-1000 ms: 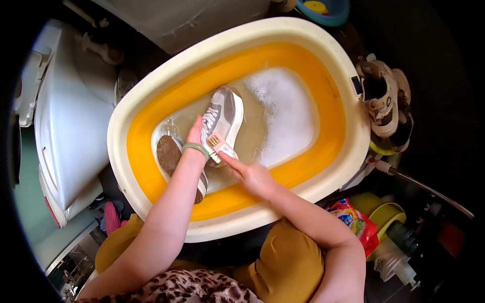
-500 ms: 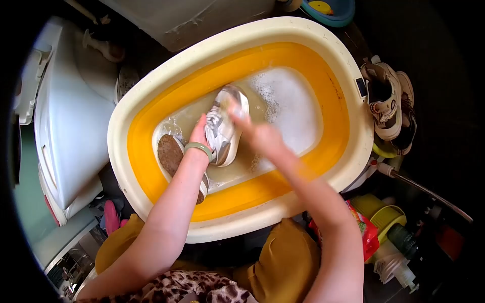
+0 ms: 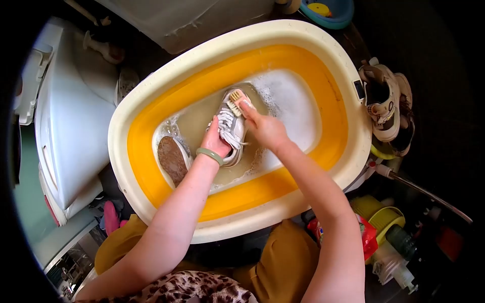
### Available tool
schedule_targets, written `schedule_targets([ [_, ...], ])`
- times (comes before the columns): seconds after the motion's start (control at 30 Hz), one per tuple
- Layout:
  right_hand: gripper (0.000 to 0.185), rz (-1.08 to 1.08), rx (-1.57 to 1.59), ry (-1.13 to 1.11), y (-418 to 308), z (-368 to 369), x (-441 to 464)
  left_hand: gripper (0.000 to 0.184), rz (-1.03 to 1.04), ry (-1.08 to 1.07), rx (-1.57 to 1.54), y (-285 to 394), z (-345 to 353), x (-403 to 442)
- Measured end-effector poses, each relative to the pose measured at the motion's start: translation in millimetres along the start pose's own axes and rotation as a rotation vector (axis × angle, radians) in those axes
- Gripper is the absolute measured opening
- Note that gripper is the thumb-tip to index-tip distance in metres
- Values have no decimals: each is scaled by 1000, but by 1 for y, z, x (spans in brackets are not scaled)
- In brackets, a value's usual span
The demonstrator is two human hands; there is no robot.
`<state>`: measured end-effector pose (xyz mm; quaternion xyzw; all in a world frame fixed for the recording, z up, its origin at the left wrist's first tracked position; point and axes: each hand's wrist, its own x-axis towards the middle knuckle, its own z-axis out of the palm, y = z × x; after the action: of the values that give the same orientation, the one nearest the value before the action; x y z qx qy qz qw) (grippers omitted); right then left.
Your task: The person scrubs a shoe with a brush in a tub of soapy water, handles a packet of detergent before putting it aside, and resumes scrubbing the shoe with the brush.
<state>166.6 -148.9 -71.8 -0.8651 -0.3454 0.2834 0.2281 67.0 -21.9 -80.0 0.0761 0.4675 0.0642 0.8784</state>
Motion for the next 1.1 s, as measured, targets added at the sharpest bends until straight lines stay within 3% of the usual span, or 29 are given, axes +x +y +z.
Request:
schedule_targets([
  [0.13, 48, -47, 188, 139, -2, 17, -8, 49, 101, -223, -75, -17, -10, 4],
  [0.2, 49, 141, 283, 62, 4, 13, -2, 52, 86, -242, -166, -20, -8, -3],
  [0.27, 48, 187, 376, 13, -4, -4, 3, 55, 88, -282, -263, -19, 1, -6],
  [0.37, 44, 37, 358, 189, -18, -11, 11, 45, 101, -57, -311, -18, -2, 2],
  [0.47, 42, 138, 76, 93, -29, -9, 18, 38, 139, 97, -285, -17, 2, 14],
  [0.57, 39, 92, 121, 149, -19, 18, 2, 33, 158, 72, -316, -22, -9, 23],
  [0.67, 40, -147, 162, 37, -20, 40, -64, 34, 105, 82, -263, -16, -4, 11],
  [0.73, 39, -106, 108, -91, -25, 31, -74, 38, -30, 147, -69, -16, -8, 5],
  [0.87, 43, 52, -28, -22, -6, 1, -1, 37, 21, 56, -110, -27, -6, 10],
  [0.93, 46, 19, 131, 77, 0, 14, 5, 34, 49, 1, -140, -31, -14, 17],
  [1.0, 45, -44, 455, 30, 0, 33, -19, 30, 40, 97, -60, -34, -17, 18],
  [1.07, 46, 81, 509, -220, -32, 16, -53, 25, 79, 186, 80, -33, -16, 4],
  [1.1, 45, 91, 461, -200, -26, 14, -55, 27, 135, 161, 119, -39, -23, -5],
])
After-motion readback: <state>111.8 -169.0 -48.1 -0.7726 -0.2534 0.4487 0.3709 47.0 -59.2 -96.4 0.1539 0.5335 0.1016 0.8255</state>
